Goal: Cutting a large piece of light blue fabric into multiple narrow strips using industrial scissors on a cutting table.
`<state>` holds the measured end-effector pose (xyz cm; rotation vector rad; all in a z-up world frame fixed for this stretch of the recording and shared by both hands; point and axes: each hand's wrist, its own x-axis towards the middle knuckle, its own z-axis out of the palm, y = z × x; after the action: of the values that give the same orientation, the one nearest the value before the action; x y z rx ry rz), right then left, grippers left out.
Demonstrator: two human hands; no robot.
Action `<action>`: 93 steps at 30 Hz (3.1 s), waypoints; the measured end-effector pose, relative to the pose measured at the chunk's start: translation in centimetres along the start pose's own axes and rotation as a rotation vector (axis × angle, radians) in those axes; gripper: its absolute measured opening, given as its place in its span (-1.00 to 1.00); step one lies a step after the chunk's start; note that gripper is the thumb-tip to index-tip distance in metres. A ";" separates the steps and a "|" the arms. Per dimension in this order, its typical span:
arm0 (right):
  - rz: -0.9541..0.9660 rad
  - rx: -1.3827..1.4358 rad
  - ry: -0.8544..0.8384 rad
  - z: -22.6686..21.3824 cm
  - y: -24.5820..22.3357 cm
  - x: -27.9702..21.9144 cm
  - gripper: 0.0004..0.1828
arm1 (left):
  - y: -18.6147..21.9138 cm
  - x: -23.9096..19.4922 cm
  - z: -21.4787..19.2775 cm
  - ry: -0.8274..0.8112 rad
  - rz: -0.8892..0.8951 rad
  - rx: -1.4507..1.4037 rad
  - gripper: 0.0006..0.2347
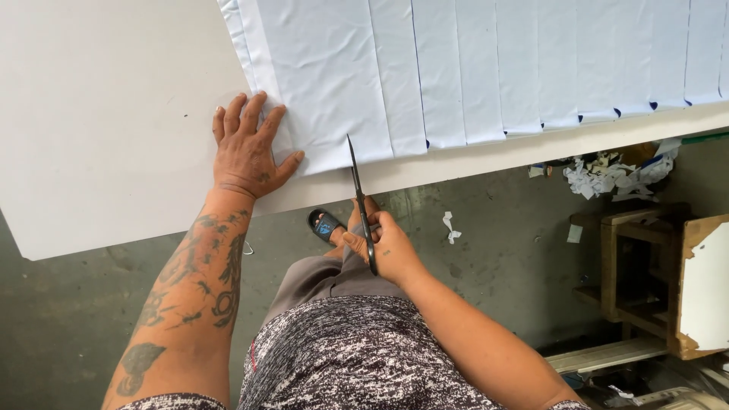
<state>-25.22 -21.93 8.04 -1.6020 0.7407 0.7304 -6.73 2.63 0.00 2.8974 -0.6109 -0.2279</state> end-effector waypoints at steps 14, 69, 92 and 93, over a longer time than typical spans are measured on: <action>-0.006 -0.063 0.019 -0.3 0.4 0.4 -0.18 | 0.1 0.1 -0.4 -0.017 -0.017 0.004 -0.29; -0.008 0.019 -0.009 -1.0 -11.7 5.0 -0.18 | -0.1 0.1 -0.6 -0.046 -0.014 -0.015 -0.20; -0.065 -0.047 0.009 -1.4 -16.1 10.0 -0.18 | -0.5 0.3 -0.1 0.005 0.008 -0.011 -0.20; -0.067 -0.047 0.009 -1.5 -16.5 9.7 -0.18 | -0.5 0.3 -0.2 0.008 0.007 -0.010 -0.20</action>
<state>-6.13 -21.91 10.34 -1.6656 0.6768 0.6968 -6.25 2.94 0.05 2.8847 -0.6174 -0.2181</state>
